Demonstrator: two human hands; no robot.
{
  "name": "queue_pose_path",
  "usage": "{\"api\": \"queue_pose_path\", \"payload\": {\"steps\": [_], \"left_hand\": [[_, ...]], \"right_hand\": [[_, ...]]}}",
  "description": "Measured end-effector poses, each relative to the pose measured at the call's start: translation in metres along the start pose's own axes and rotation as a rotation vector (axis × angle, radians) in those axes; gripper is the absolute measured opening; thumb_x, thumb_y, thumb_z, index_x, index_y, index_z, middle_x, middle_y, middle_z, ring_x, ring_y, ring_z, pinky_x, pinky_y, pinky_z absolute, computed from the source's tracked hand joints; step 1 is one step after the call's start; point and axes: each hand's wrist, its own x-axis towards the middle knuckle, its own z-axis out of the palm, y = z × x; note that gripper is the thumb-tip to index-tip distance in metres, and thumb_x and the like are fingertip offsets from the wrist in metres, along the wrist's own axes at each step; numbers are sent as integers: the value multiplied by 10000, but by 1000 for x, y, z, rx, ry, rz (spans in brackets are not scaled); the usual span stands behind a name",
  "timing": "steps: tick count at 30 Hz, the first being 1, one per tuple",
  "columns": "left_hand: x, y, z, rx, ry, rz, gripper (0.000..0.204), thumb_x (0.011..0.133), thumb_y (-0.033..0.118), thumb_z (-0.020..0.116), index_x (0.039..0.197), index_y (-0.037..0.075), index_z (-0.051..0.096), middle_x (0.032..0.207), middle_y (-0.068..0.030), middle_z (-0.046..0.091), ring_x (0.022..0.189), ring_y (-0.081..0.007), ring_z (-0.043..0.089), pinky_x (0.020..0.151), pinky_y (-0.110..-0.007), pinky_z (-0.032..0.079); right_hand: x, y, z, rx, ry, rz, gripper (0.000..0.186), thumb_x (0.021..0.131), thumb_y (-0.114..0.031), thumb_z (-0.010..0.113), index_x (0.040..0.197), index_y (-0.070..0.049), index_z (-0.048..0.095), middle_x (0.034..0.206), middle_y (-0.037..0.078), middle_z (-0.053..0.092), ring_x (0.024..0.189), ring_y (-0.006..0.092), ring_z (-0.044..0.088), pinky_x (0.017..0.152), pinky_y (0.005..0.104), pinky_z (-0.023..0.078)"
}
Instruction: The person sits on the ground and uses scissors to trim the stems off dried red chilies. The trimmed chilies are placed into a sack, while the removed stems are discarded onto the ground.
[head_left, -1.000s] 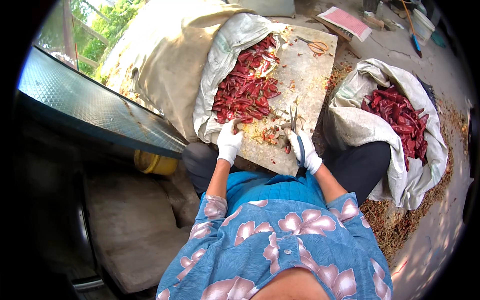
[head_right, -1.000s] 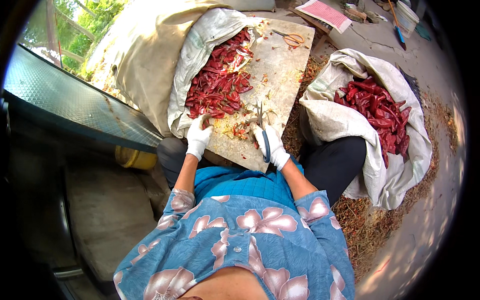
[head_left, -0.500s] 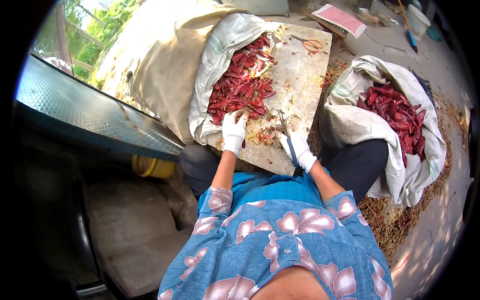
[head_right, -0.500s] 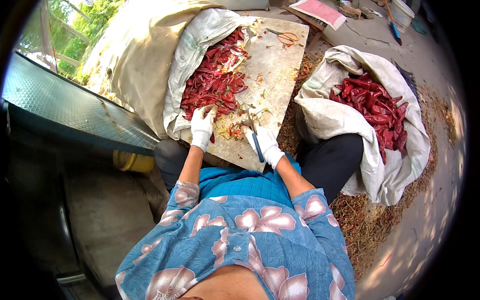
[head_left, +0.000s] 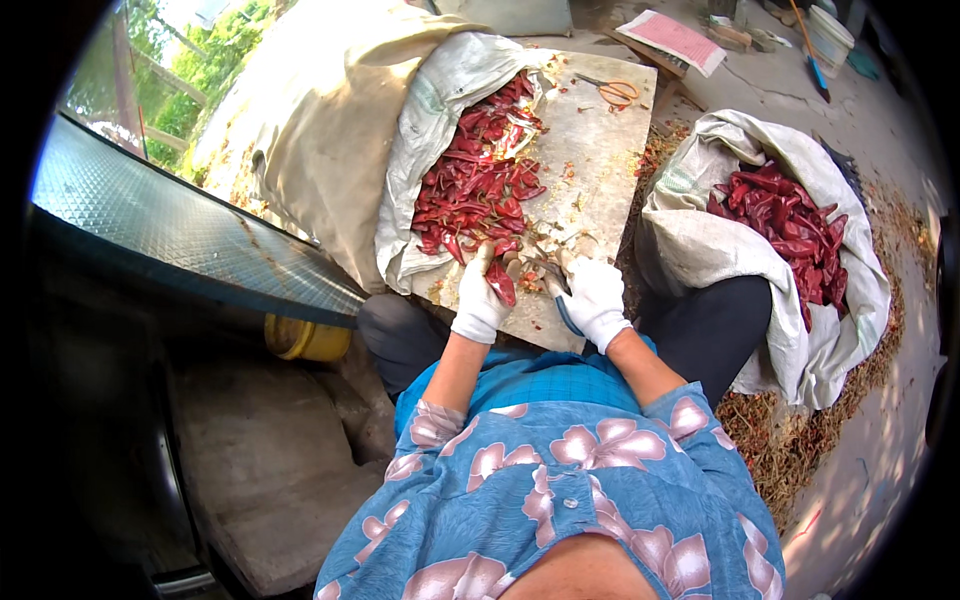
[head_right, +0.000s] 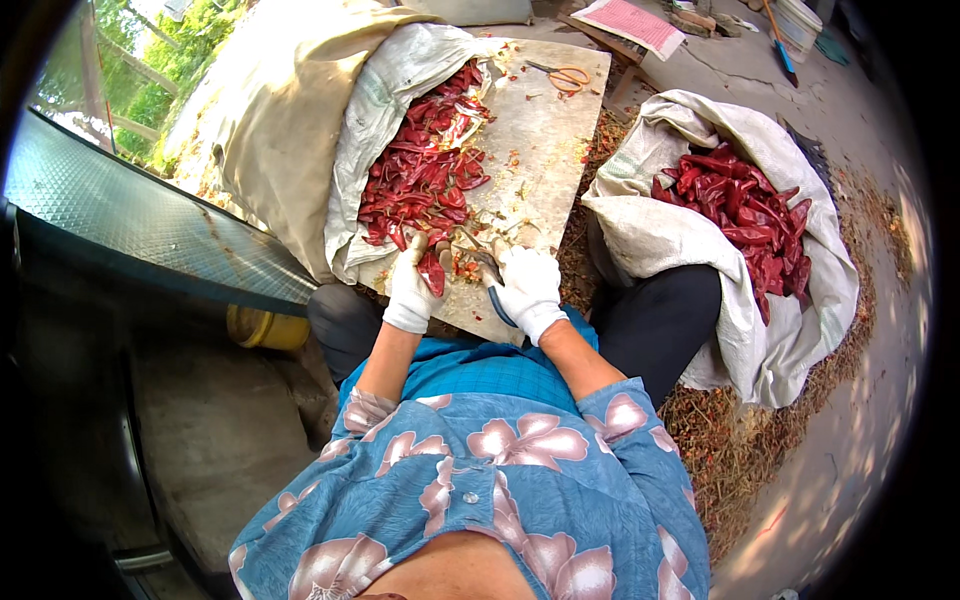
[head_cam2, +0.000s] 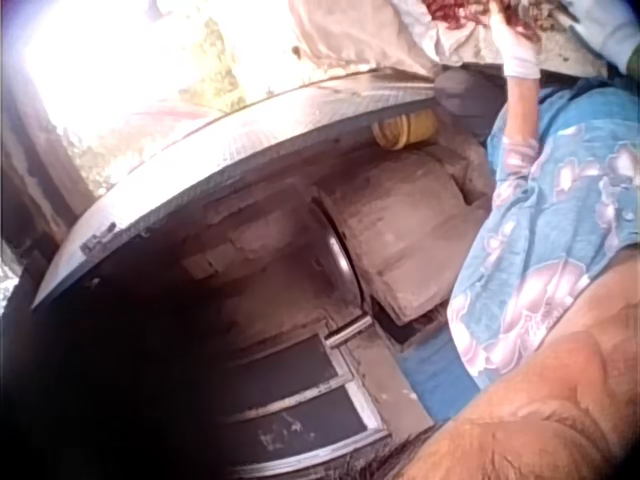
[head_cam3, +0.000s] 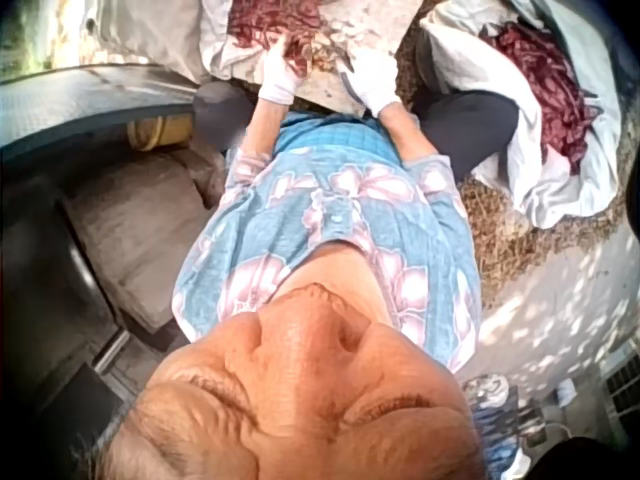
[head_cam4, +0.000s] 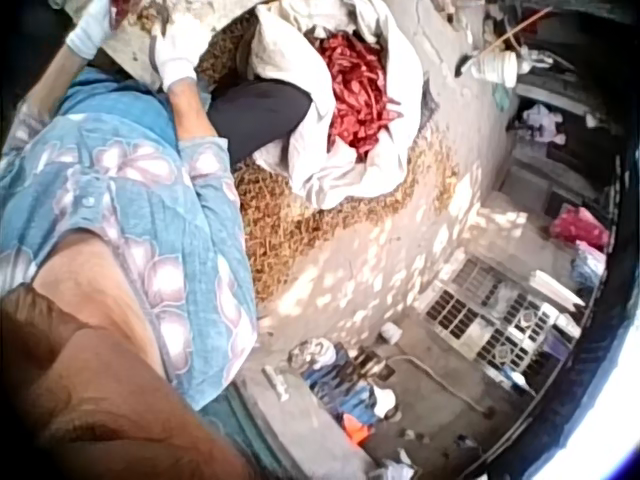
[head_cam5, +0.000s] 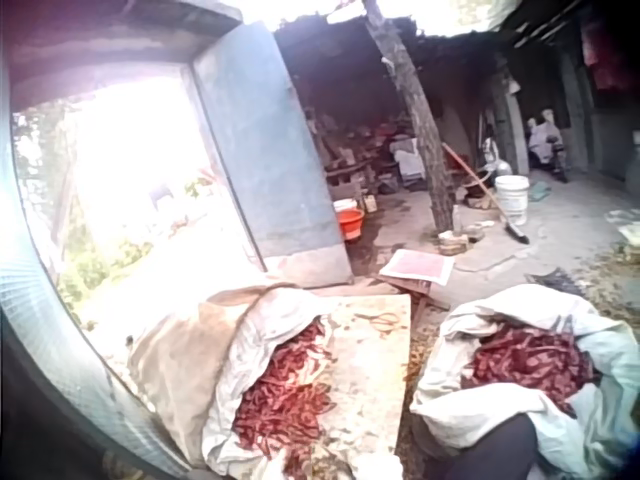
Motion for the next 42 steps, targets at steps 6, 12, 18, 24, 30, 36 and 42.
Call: {"api": "queue_pose_path", "payload": {"steps": [6,12,18,24,30,36,42], "left_hand": [[-6,-20,1,-39,-16,-99,243,1053,296,685,1113,61,686,949,-97,758,806,-226,740,726,-317,668],[-4,-21,-5,-38,20,-76,234,1043,227,690,1203,57,674,1012,-72,753,819,-208,734,683,-312,652],[-3,3,-14,1045,49,669,513,932,71,779,1401,-4,585,1305,-118,668,1031,-191,687,880,-319,569],[-32,2,9,1457,-264,643,586,888,35,774,1440,-30,588,1408,-153,659,1300,-227,621,1148,-347,455],[-22,-3,-9,1310,-154,491,379,947,119,763,1306,17,694,1112,-85,749,911,-147,700,774,-289,561],[-26,-1,2,1031,1,182,289,990,128,721,1266,43,702,909,-9,712,664,-79,611,546,-238,478],[-38,-7,9,1047,-96,167,264,994,75,666,1254,39,698,878,-3,687,651,-80,588,549,-238,471]], "right_hand": [[1,0,2,48,-28,46,343,953,-429,654,997,-93,710,798,186,720,752,398,718,676,519,557],[-5,2,12,77,-196,89,382,966,-460,609,963,-94,718,794,180,730,774,399,731,682,510,573],[-2,0,0,-32,-239,70,370,959,-462,623,958,-102,707,852,173,746,810,392,739,693,534,565],[0,1,3,-40,-214,6,340,948,-440,644,946,-105,699,817,155,741,792,391,739,679,539,568],[-9,5,19,81,-180,12,386,948,-448,648,971,-65,693,897,196,729,852,401,718,744,517,563],[-6,6,15,53,-153,1,393,931,-450,661,980,-63,707,933,213,709,893,411,699,787,511,554],[-4,4,3,-42,-94,-88,378,910,-396,702,1140,-96,715,897,141,697,876,351,695,769,491,533]]}}
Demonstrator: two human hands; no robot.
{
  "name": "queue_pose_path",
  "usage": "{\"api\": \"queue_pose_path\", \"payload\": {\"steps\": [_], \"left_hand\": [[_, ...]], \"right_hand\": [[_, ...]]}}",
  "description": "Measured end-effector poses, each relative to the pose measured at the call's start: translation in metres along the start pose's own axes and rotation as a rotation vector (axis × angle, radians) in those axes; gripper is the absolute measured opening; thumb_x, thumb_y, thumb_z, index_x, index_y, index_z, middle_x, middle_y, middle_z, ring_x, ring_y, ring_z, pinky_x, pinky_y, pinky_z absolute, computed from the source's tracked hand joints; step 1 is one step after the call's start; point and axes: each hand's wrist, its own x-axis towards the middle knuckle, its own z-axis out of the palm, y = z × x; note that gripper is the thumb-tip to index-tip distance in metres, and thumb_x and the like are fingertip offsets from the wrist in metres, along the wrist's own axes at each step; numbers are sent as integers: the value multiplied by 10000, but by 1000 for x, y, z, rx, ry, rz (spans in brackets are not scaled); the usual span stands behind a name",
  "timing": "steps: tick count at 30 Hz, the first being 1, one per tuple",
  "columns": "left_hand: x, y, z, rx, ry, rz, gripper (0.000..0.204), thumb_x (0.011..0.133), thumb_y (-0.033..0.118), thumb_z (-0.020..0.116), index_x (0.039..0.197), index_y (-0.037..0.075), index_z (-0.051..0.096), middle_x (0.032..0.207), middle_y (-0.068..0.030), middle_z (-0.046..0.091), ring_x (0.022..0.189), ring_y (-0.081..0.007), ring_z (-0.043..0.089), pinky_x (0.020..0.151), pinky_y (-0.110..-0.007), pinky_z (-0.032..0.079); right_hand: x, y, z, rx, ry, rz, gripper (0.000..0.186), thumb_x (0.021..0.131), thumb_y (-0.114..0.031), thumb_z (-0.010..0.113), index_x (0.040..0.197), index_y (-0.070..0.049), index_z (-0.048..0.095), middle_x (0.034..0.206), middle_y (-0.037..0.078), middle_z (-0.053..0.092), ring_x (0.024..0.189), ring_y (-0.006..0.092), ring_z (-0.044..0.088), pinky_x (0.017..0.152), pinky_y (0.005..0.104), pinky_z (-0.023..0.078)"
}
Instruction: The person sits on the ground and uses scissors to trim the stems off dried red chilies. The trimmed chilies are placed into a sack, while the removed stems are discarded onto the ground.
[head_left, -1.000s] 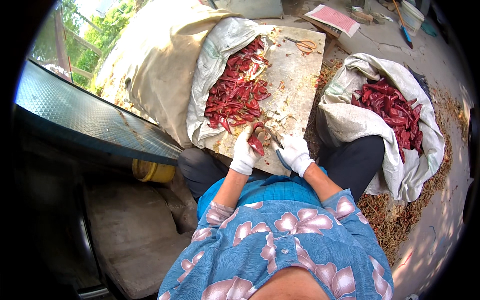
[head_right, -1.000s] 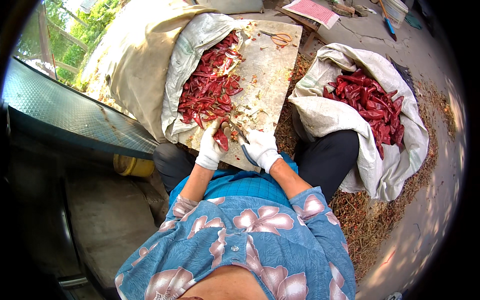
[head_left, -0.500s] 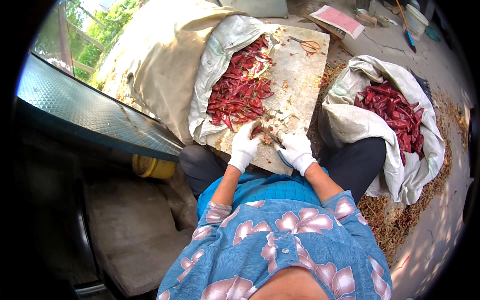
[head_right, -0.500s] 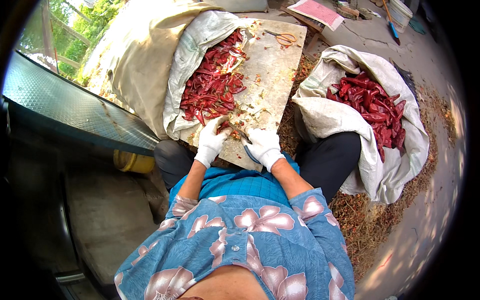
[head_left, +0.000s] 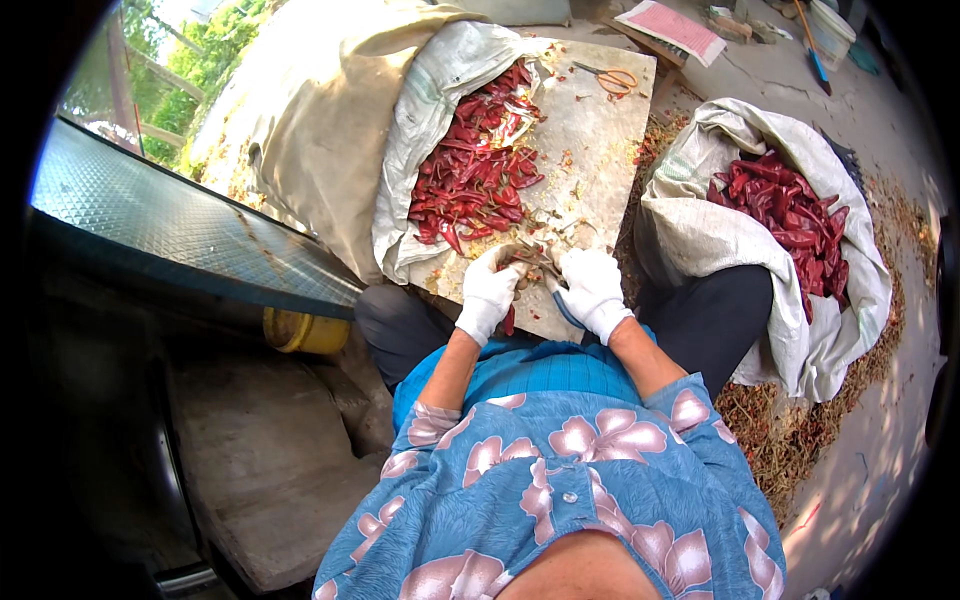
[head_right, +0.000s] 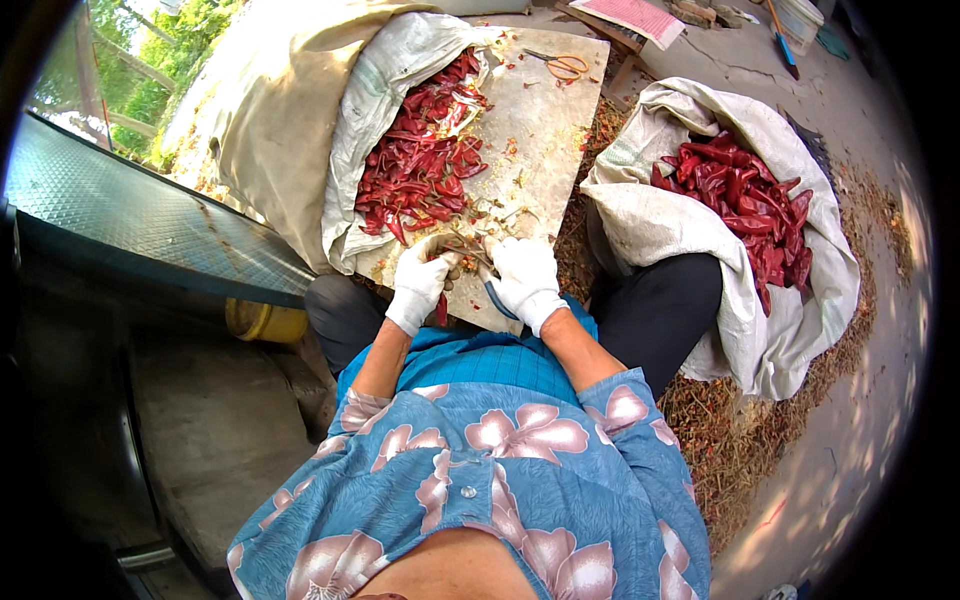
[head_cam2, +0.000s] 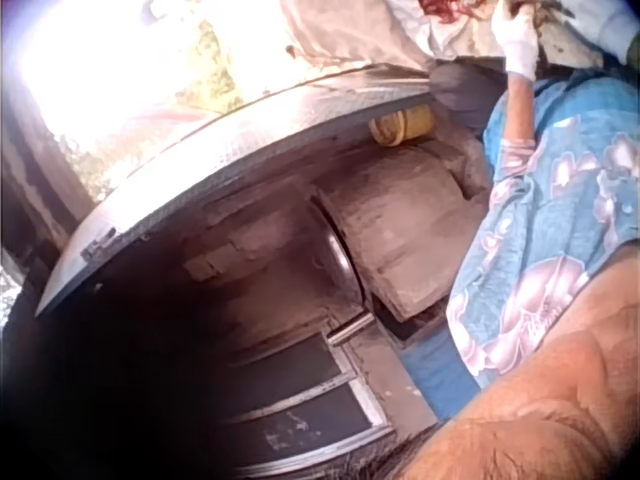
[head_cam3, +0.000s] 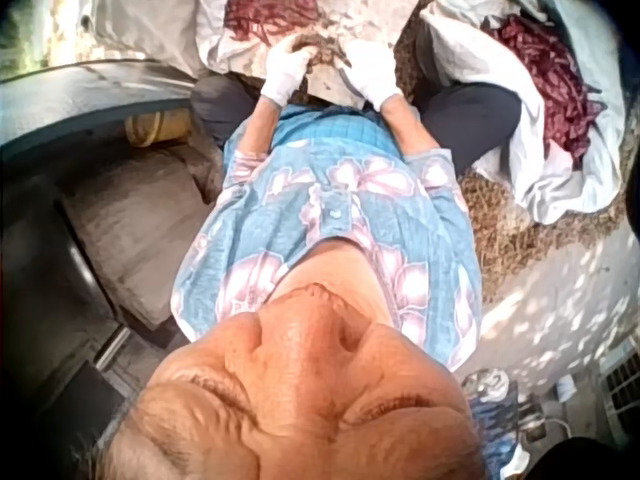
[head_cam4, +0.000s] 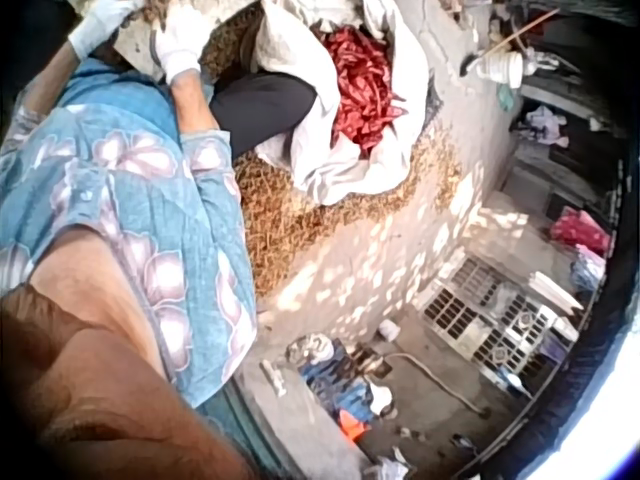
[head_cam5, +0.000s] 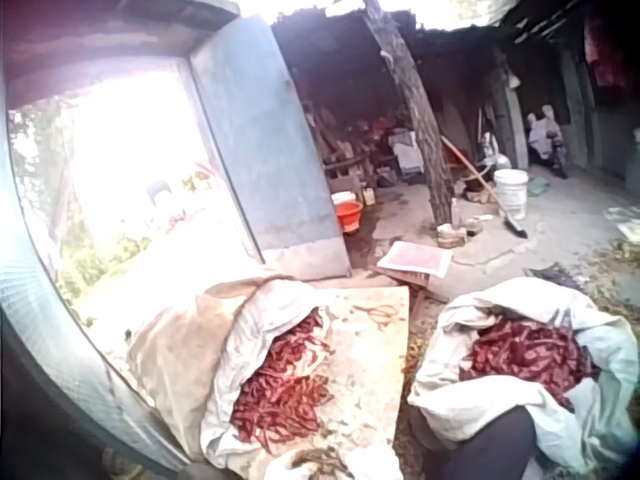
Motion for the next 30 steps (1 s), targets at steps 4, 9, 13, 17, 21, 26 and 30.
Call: {"api": "queue_pose_path", "payload": {"steps": [4,9,13,17,21,26,30], "left_hand": [[0,0,3,2,-20,17,256,985,50,648,1235,42,703,870,2,680,649,-78,581,545,-237,459],[-3,8,8,25,23,1,246,984,58,654,1225,39,703,856,6,670,632,-75,566,537,-241,450],[-3,1,6,-24,7,-36,247,986,70,661,1227,34,700,857,4,670,622,-76,560,535,-245,450],[-1,-5,6,-46,8,2,248,986,73,667,1228,34,698,867,0,679,623,-78,562,535,-248,454],[0,-3,5,10,5,21,236,983,73,678,1216,41,698,860,4,681,621,-73,563,528,-252,456],[1,-4,3,-50,46,-86,222,963,93,733,1177,42,700,859,6,686,629,-70,568,540,-249,463],[8,-14,-5,61,114,-13,325,888,113,820,1179,32,698,916,-20,710,717,-96,613,623,-258,497]], "right_hand": [[1,0,-4,-55,-14,-14,413,904,-383,710,1201,-97,709,900,128,700,875,337,695,768,486,529],[1,-2,-1,-30,-19,35,419,898,-383,712,1204,-96,708,897,125,700,876,331,692,767,484,525],[0,0,-2,-31,10,1,410,899,-382,713,1198,-101,709,889,128,696,864,330,690,772,479,524],[0,-1,-4,-44,9,-19,403,902,-379,713,1203,-111,708,883,123,690,855,327,686,780,476,522],[0,0,-1,-32,-6,1,317,909,-383,700,1068,-110,729,854,126,708,833,342,704,754,491,535],[0,-8,-6,72,-108,72,315,939,-399,655,889,-92,704,813,179,727,795,375,726,723,501,563],[-9,-3,18,226,3,79,361,969,-414,622,909,-67,700,809,236,702,779,420,704,722,503,560]]}}
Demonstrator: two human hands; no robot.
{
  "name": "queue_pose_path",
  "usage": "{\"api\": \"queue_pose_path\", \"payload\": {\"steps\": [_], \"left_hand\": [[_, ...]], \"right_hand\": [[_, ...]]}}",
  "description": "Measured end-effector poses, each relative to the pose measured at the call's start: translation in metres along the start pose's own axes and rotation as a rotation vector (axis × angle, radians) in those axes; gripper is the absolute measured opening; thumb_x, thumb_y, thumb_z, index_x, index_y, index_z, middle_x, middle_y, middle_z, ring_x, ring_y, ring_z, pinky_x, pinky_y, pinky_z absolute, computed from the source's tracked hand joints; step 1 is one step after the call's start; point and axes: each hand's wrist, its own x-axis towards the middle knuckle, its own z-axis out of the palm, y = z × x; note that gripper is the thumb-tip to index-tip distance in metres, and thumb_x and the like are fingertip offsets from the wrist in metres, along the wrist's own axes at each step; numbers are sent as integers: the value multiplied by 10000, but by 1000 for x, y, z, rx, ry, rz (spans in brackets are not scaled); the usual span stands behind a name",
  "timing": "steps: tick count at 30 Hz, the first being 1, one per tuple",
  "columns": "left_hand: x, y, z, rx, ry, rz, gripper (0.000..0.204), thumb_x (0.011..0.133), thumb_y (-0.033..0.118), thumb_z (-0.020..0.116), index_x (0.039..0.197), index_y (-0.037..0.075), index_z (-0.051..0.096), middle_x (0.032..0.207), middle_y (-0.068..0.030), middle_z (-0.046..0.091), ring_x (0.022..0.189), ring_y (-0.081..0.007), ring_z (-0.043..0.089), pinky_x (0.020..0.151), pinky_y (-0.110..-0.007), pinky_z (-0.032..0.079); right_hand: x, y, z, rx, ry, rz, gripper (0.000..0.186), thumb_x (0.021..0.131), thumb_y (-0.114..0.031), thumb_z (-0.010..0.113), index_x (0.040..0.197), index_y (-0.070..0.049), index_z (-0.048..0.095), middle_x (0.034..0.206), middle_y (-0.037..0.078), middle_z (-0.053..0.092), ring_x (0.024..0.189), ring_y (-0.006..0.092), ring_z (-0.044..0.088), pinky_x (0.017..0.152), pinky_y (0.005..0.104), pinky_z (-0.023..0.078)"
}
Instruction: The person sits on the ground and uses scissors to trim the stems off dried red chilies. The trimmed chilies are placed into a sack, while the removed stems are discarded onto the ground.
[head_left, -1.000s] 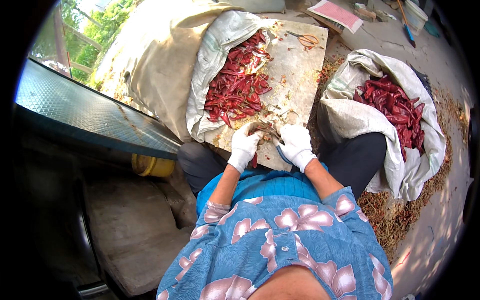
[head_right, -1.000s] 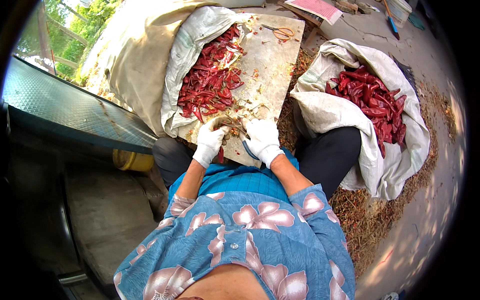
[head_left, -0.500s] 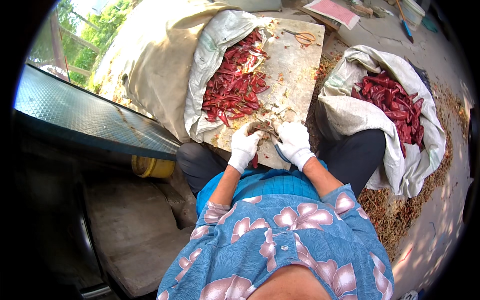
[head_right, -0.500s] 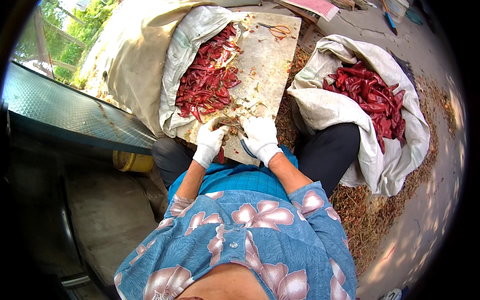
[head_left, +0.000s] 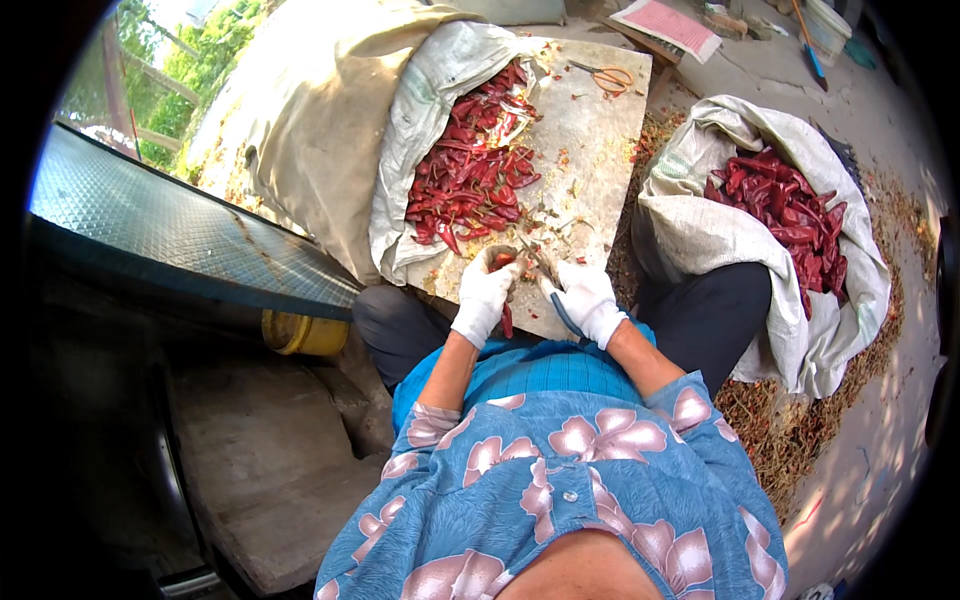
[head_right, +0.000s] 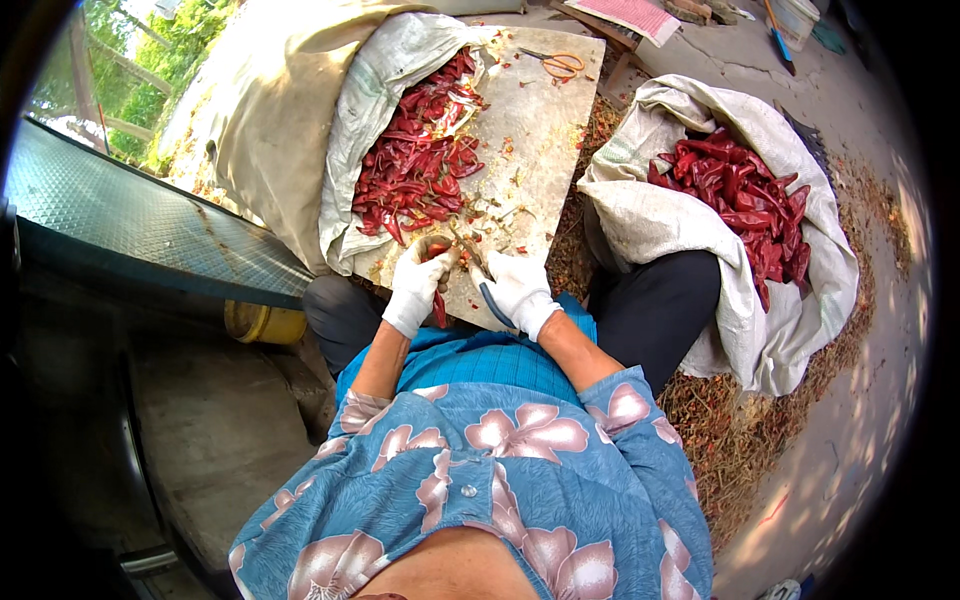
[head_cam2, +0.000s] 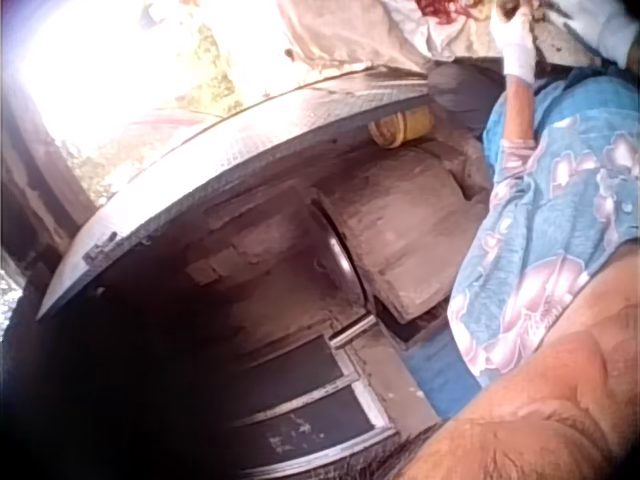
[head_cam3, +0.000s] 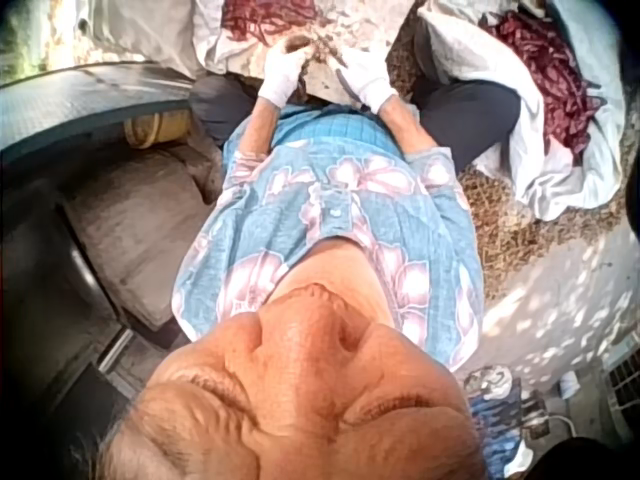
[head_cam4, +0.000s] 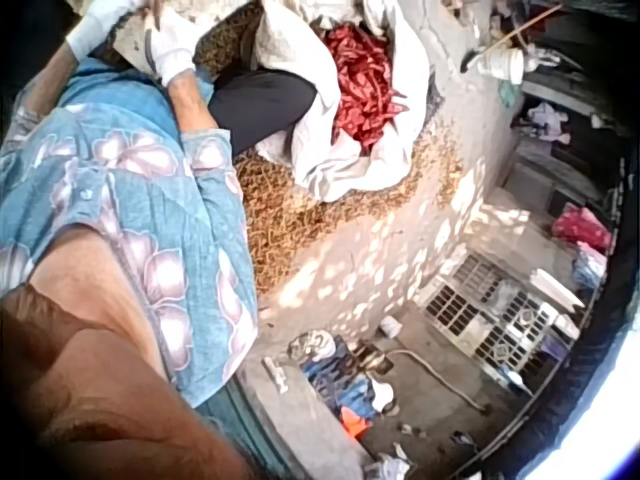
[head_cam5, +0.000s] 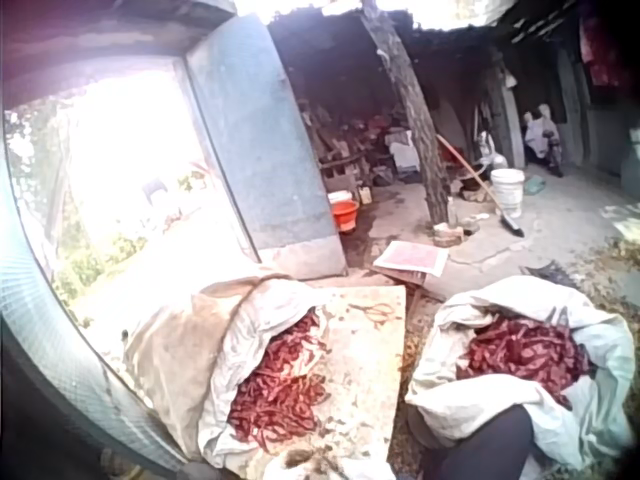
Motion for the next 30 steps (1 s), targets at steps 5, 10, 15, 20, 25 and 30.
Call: {"api": "queue_pose_path", "payload": {"steps": [5,10,15,20,25,30], "left_hand": [[43,-26,-45,673,214,313,263,840,204,807,1063,86,732,948,-88,728,885,-237,697,838,-357,552],[85,-19,-50,1221,266,438,325,883,229,748,1203,179,724,1168,-158,671,998,-366,706,843,-492,575],[102,-33,-46,1202,287,364,311,883,237,751,1185,173,718,1190,-178,633,1015,-379,701,839,-518,578],[88,-38,-46,990,320,348,331,858,300,762,1103,85,703,1151,-174,684,1047,-396,684,901,-461,552],[90,-23,-40,1026,203,339,426,856,219,766,1274,174,693,1154,-125,688,1059,-347,696,908,-470,555],[111,-16,-24,1298,153,450,381,895,221,724,1274,264,715,1101,-116,680,1012,-342,709,849,-492,574]], "right_hand": [[12,19,-1,280,-109,195,362,1014,-378,596,969,-50,742,775,226,698,764,420,709,690,511,547],[15,32,21,153,-127,-27,333,1064,-330,526,961,-77,716,699,204,666,691,391,691,627,503,517],[16,32,29,158,-136,85,309,1047,-309,538,994,-59,711,783,272,660,760,451,686,653,533,517],[15,35,24,164,-127,126,482,1008,-439,578,905,-3,756,808,318,680,852,485,707,756,535,554],[19,29,24,151,-125,201,428,986,-407,613,906,-11,755,802,284,693,821,474,706,733,533,555],[19,20,18,157,-80,186,415,1014,-416,579,911,-46,737,805,274,676,785,459,692,670,531,522]]}}
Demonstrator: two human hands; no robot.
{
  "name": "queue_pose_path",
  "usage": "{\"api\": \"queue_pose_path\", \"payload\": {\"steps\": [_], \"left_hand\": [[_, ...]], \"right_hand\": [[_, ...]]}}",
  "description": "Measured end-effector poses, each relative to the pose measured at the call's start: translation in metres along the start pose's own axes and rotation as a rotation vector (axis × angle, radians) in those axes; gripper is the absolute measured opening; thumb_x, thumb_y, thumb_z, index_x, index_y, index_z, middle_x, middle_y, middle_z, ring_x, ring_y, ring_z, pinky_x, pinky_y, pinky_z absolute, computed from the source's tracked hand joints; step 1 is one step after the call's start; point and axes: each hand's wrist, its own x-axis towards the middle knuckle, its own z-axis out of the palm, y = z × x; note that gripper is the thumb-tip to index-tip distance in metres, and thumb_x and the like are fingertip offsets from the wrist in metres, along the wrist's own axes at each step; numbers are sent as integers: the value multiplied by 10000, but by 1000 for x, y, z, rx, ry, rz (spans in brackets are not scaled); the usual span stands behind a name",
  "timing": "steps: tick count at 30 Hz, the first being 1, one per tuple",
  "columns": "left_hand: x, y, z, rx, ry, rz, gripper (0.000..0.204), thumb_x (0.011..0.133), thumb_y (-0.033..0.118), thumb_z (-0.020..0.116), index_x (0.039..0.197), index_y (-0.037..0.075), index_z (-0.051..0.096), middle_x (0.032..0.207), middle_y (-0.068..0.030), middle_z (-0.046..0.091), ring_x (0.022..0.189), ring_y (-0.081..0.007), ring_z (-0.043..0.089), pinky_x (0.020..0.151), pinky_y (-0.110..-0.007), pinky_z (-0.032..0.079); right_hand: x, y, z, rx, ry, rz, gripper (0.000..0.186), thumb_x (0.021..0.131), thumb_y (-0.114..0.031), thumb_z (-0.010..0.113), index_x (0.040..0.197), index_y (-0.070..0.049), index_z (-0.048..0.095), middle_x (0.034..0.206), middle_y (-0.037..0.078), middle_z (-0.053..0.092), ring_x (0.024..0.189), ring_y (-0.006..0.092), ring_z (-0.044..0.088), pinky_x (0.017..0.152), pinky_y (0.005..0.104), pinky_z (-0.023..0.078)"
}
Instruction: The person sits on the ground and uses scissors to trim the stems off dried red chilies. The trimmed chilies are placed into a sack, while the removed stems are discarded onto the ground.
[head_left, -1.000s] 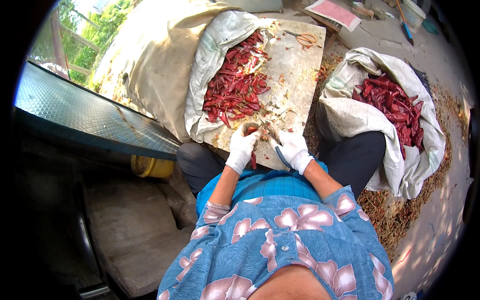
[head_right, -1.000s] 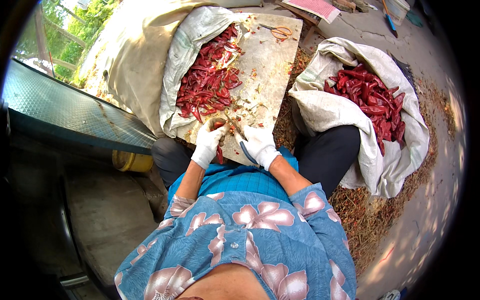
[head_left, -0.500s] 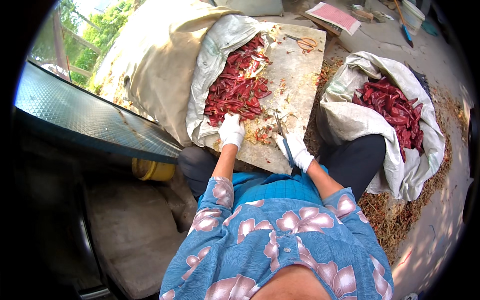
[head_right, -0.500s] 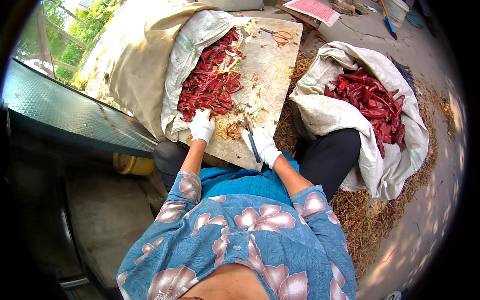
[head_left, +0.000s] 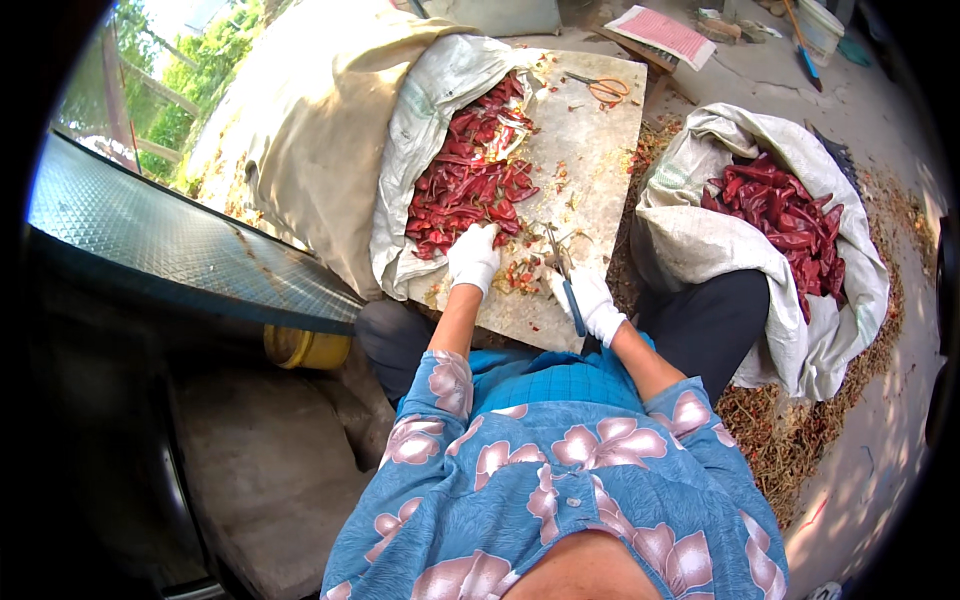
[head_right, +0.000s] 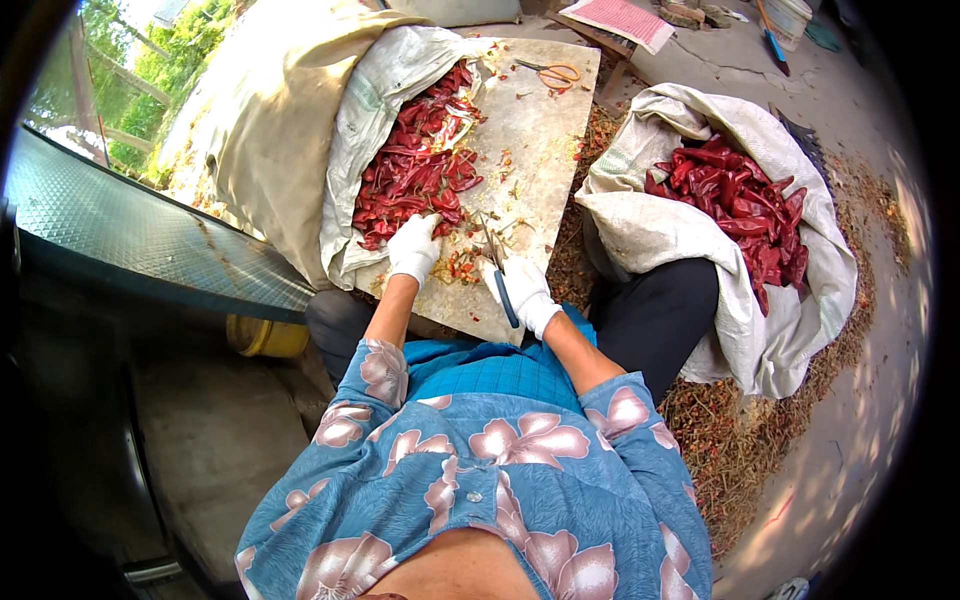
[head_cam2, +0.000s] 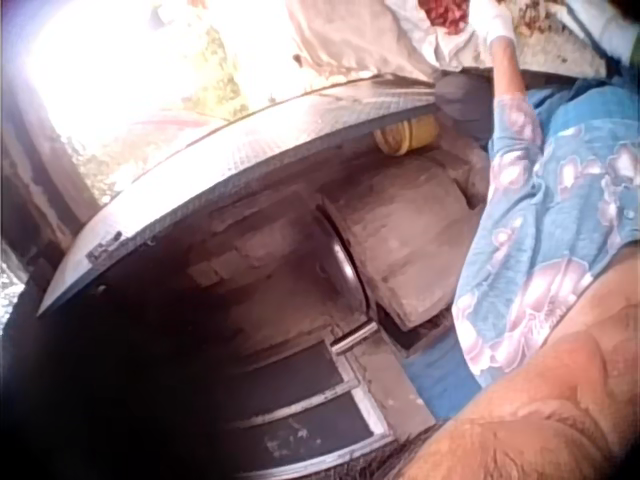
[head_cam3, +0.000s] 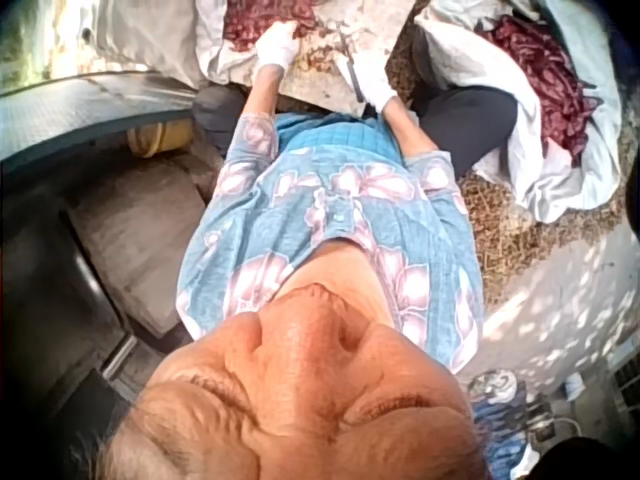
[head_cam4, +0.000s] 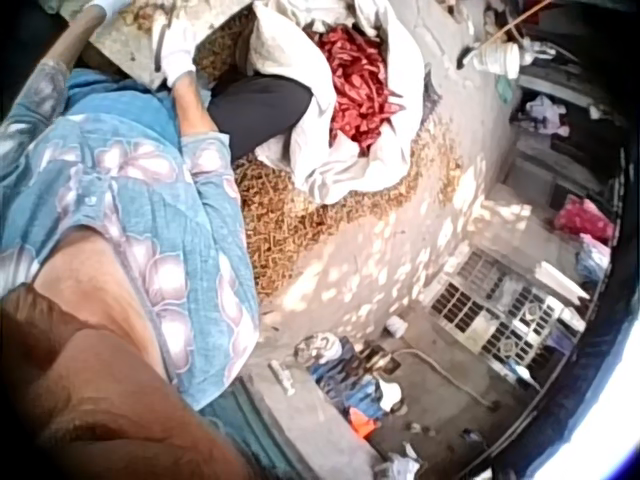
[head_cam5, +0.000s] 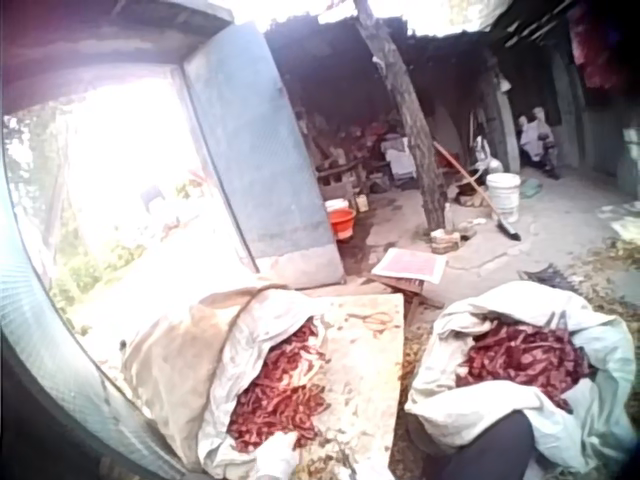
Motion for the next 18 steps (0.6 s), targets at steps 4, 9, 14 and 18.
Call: {"api": "queue_pose_path", "payload": {"steps": [4,9,14,18], "left_hand": [[0,18,-12,11,-51,5,318,872,250,765,1188,234,733,1174,-135,652,1020,-346,707,819,-510,583],[-36,11,-11,-349,193,-14,270,849,231,794,1062,96,698,1202,-143,644,1026,-362,683,873,-456,552],[-57,37,-36,-480,246,-22,252,814,174,811,980,56,663,968,-144,663,917,-358,673,813,-422,541],[-67,62,-53,-460,259,51,259,795,162,830,956,68,649,965,-137,658,908,-355,668,796,-437,535]], "right_hand": [[-1,8,-2,23,65,-23,421,1006,-426,587,916,-43,734,819,275,686,817,459,695,717,538,531],[-11,-12,-17,-177,165,-102,445,956,-477,633,1060,-54,723,976,225,748,907,439,717,799,508,569],[-13,-26,-30,-358,20,-75,423,928,-477,654,993,-64,715,925,201,733,867,404,717,756,523,554],[-13,-24,-29,-350,28,-73,434,929,-485,650,959,-57,715,880,208,731,839,402,720,739,524,556]]}}
